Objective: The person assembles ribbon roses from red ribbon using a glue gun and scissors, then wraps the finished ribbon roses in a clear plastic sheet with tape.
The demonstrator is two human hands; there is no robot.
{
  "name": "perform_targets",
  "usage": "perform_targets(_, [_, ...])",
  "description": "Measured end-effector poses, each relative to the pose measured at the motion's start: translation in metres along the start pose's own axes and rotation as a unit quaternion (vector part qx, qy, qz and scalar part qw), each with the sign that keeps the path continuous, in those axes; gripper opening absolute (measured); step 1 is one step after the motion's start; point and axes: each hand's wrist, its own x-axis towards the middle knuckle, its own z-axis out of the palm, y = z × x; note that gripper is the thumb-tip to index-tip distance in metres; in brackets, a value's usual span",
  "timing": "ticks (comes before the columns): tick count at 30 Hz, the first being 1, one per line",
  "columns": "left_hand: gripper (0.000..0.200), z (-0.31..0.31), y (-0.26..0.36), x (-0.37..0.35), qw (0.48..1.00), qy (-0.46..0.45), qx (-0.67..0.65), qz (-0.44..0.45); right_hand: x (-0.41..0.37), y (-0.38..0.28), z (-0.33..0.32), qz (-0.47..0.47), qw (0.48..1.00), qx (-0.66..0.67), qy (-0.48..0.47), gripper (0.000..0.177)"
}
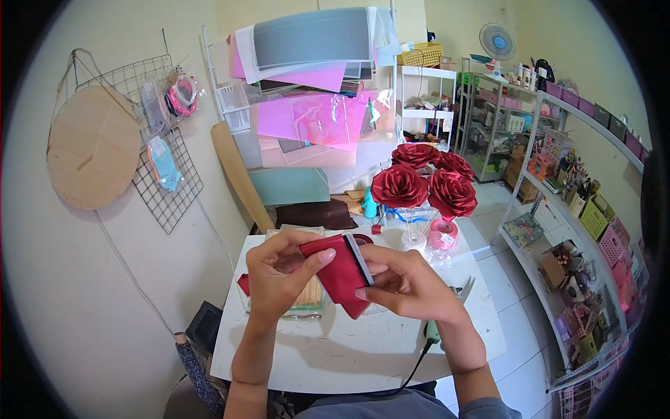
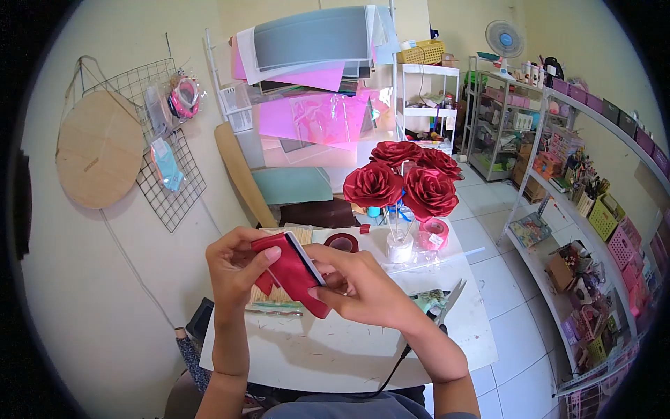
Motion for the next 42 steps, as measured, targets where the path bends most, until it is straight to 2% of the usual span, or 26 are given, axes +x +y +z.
perform_targets(4, [0.013,0.004,0.007,-0.004,0.998,0.026,0.05,0.022,0.002,-0.004,0.001,0.036,0.999,0.006,-0.011,0.04])
perform_targets(8, [0.011,0.007,0.009,-0.007,0.995,0.04,0.078,0.039,0.001,0.006,0.001,0.016,1.0,0.015,-0.011,0.039])
perform_targets(11, [0.011,0.009,0.011,-0.009,0.989,0.083,0.099,0.068,0.001,0.006,0.002,0.011,0.999,0.04,0.013,0.034])
perform_targets(15, [0.009,0.004,0.012,-0.015,0.982,0.093,0.112,0.121,0.003,0.002,0.001,0.062,0.997,0.036,0.023,0.022])
perform_targets(17, [0.011,0.002,0.013,-0.019,0.956,0.08,0.186,0.21,0.005,0.003,0.0,0.068,0.997,0.041,0.017,0.019])
perform_targets(18, [0.011,0.001,0.011,-0.017,0.956,0.078,0.187,0.21,0.006,0.004,-0.001,0.066,0.994,0.088,0.025,0.019])
perform_targets(19, [0.012,0.0,0.008,-0.014,0.936,0.028,0.194,0.293,0.007,0.006,-0.003,0.063,0.988,0.135,0.033,0.019])
perform_targets(20, [0.013,0.0,0.006,-0.011,0.906,-0.023,0.198,0.373,0.009,0.007,-0.008,0.085,0.984,0.152,0.025,0.027])
perform_targets(21, [0.013,0.001,0.005,-0.009,0.906,-0.024,0.198,0.373,0.01,0.008,-0.009,0.085,0.984,0.153,0.026,0.027])
perform_targets(23, [0.014,0.005,0.003,-0.004,0.863,-0.07,0.223,0.448,0.013,0.011,-0.011,0.102,0.96,0.255,0.057,0.032])
perform_targets(25, [0.012,0.006,-0.001,-0.002,0.859,-0.086,0.255,0.436,0.014,0.012,-0.014,0.102,0.959,0.259,0.051,0.037])
perform_targets(28, [0.012,0.006,-0.01,0.004,0.836,-0.12,0.266,0.464,0.013,0.008,-0.016,0.084,0.931,0.347,0.075,0.042])
perform_targets(35, [0.019,0.005,-0.013,0.005,0.823,-0.173,0.285,0.46,0.004,-0.011,-0.026,0.091,0.887,0.449,0.054,0.038])
perform_targets(36, [0.019,0.003,-0.015,0.007,0.82,-0.176,0.29,0.46,0.004,-0.011,-0.024,0.092,0.887,0.449,0.054,0.038])
perform_targets(38, [0.021,0.003,-0.018,0.007,0.821,-0.178,0.293,0.456,0.004,-0.009,-0.017,0.085,0.933,0.336,0.101,0.037])
perform_targets(42, [0.016,0.007,-0.015,0.008,0.824,-0.168,0.319,0.438,0.004,-0.007,-0.019,0.099,0.95,0.272,0.116,0.036])
